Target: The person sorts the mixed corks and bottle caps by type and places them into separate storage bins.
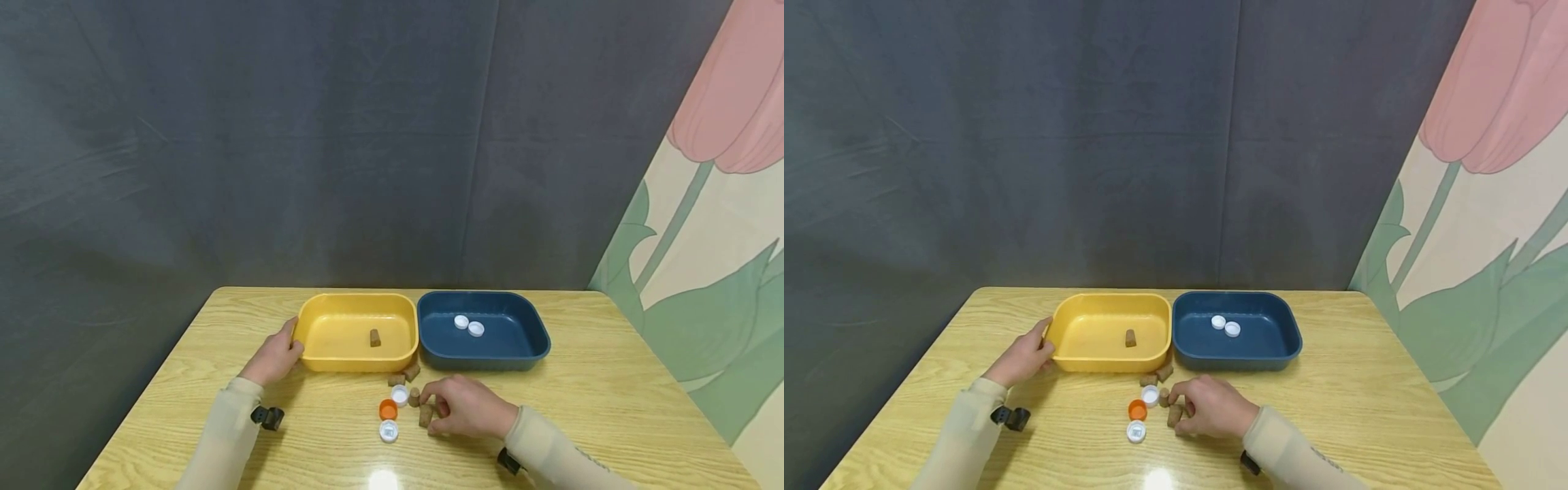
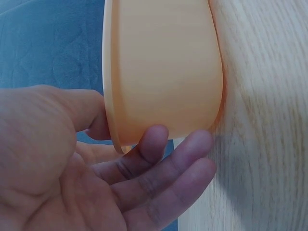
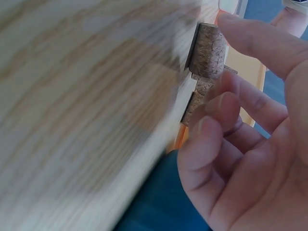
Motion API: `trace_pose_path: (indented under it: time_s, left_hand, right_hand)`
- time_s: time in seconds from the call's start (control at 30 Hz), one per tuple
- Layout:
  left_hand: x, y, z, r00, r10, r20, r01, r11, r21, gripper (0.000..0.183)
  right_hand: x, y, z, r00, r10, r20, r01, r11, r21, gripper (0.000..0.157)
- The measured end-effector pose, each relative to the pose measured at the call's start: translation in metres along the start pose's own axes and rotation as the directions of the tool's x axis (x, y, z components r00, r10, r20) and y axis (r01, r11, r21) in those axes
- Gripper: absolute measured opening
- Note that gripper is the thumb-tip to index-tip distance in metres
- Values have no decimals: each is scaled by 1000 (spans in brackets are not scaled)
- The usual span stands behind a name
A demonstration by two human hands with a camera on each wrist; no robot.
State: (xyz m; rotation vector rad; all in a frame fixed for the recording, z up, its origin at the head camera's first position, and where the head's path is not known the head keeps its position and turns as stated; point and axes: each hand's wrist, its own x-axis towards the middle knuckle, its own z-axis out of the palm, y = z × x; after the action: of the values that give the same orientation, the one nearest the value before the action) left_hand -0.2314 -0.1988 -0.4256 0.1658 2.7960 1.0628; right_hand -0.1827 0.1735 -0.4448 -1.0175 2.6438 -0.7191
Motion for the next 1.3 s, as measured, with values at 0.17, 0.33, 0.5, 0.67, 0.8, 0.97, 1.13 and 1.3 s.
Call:
trace_pose_path:
  time_s: [0.17,0.33,0.5,0.67,0.8,0.97,1.13,1.3]
  left_hand:
    - [-1,0,0,1000,-11,5,11,1000,-2,66]
    - [-1,2,-1,1000,-16,6,16,1000,2,66]
    - [-1,3,-2,1000,-17,4,17,1000,7,66]
    - [-1,3,-1,1000,-16,8,16,1000,-1,65]
    - [0,3,-1,1000,-9,10,9,1000,1,65]
    - [0,3,-1,1000,-12,10,12,1000,1,65]
    - [0,2,-1,1000,-13,10,13,1000,5,65]
    - [0,3,-1,1000,-12,4,12,1000,18,65]
  right_hand:
    - [1,1,1,1000,-1,10,1,1000,5,32]
    - [2,1,1,1000,-6,8,6,1000,7,31]
    - [2,0,3,1000,-21,-2,21,1000,-9,28]
    - [2,0,6,1000,-28,-4,28,999,-38,25]
    - [2,0,7,1000,-25,2,25,998,-53,23]
    - [3,0,7,1000,-26,-4,26,998,-64,22]
    - [2,-1,7,1000,-23,-11,23,998,-60,20]
    - [2,0,8,1000,-16,-6,16,999,-52,18]
